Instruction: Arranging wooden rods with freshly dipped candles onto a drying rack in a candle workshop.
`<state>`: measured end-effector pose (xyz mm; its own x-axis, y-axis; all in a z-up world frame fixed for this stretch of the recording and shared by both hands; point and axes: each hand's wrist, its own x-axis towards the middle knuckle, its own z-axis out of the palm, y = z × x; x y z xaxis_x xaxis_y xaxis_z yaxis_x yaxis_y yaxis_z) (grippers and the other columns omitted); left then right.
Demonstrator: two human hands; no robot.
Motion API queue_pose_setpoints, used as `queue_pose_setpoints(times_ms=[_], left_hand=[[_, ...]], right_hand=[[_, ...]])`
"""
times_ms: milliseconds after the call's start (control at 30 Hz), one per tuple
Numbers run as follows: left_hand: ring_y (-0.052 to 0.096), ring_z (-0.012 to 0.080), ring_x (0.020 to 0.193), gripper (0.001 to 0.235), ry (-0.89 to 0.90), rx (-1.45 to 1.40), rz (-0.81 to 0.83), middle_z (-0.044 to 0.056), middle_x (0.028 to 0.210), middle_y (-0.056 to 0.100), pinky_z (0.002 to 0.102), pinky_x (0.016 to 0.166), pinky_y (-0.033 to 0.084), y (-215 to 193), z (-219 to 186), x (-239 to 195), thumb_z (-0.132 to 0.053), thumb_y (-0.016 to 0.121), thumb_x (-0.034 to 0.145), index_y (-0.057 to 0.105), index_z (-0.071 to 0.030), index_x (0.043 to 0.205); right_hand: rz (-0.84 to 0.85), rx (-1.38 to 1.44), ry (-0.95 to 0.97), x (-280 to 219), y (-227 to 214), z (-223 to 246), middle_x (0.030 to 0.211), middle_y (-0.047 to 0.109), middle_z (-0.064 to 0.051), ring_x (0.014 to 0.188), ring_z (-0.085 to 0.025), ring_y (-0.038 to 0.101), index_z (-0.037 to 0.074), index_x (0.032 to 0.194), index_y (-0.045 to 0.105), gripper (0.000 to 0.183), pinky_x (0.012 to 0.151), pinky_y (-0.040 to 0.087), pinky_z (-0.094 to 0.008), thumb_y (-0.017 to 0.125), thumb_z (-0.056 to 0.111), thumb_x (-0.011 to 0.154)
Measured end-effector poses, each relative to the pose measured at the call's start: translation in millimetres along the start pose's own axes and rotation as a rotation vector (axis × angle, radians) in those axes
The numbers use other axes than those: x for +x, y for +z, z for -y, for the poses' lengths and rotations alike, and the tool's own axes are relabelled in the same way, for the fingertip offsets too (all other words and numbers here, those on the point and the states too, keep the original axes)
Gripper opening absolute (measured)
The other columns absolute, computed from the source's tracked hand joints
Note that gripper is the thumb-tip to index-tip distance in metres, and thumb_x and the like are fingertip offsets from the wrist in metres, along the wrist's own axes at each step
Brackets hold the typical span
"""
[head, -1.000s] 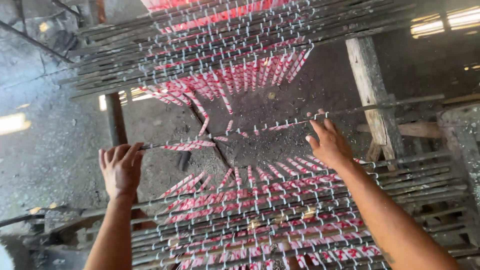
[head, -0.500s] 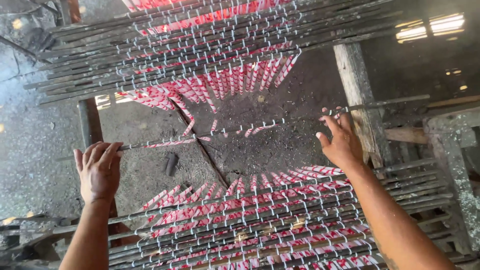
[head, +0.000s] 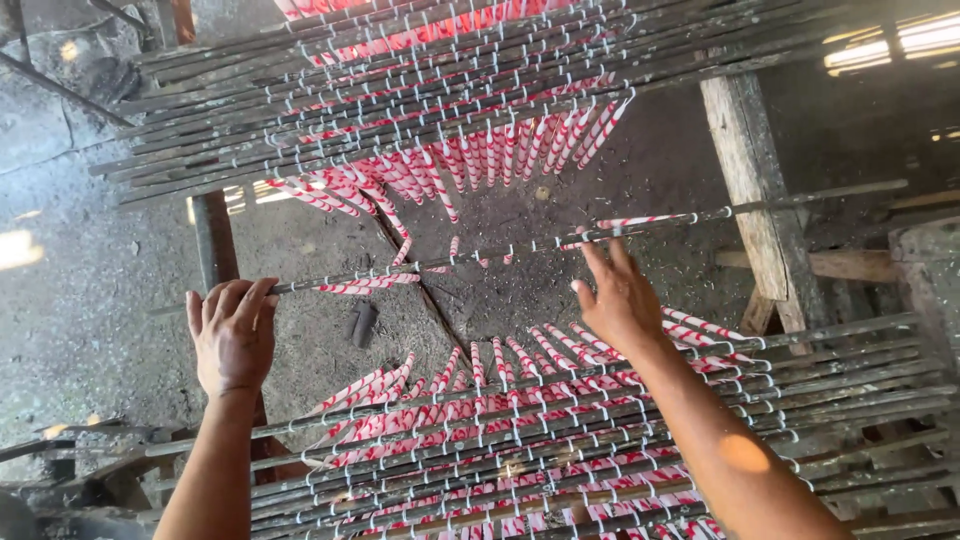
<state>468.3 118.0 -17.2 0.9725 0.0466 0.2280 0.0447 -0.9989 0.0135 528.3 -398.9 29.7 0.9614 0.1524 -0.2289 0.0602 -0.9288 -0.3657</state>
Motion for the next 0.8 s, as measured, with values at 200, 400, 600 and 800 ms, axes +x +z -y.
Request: queue_pose_setpoints(times_ms=[200, 400, 600, 800], left_hand=[[0.057, 0.0188, 0.135, 0.029, -0.008, 0.005, 0.012, -0.006, 0.122, 0.066, 0.056, 0.129, 0.033, 4, 3, -2, -0.042, 0.059, 0.111, 0.065, -0.039, 0.14], [0.057, 0.0191, 0.134, 0.029, -0.006, 0.011, 0.012, -0.005, 0.122, 0.065, 0.055, 0.129, 0.033, 1, 1, -1, -0.043, 0.058, 0.112, 0.065, -0.039, 0.14], [0.057, 0.0191, 0.133, 0.028, -0.019, 0.005, 0.013, -0.006, 0.121, 0.066, 0.055, 0.128, 0.033, 0, -1, 1, -0.044, 0.057, 0.113, 0.065, -0.04, 0.139], [0.057, 0.0184, 0.131, 0.028, -0.015, 0.027, 0.013, -0.006, 0.119, 0.066, 0.054, 0.127, 0.033, -4, -3, 1, -0.044, 0.057, 0.11, 0.065, -0.04, 0.137]], right_hand=[[-0.062, -0.066, 0.077, -3, 1, -27, 0.148, 0.046, -0.023, 0.115, -0.044, 0.064, 0.013, 0.151, 0.05, 0.064, 0.084, 0.061, -0.052, 0.069, 0.02, 0.09], [-0.098, -0.054, 0.127, -3, -16, -16, 0.144, 0.047, -0.024, 0.116, -0.044, 0.063, 0.01, 0.144, 0.057, 0.055, 0.08, 0.062, -0.051, 0.069, 0.019, 0.091], [-0.139, -0.069, 0.139, -8, -22, -9, 0.137, 0.051, -0.027, 0.114, -0.044, 0.064, 0.007, 0.141, 0.06, 0.053, 0.075, 0.063, -0.05, 0.071, 0.017, 0.09], [-0.06, 0.062, -0.004, -18, -9, 40, 0.134, 0.057, -0.024, 0.116, -0.042, 0.064, 0.01, 0.141, 0.062, 0.048, 0.083, 0.06, -0.048, 0.066, 0.013, 0.092]])
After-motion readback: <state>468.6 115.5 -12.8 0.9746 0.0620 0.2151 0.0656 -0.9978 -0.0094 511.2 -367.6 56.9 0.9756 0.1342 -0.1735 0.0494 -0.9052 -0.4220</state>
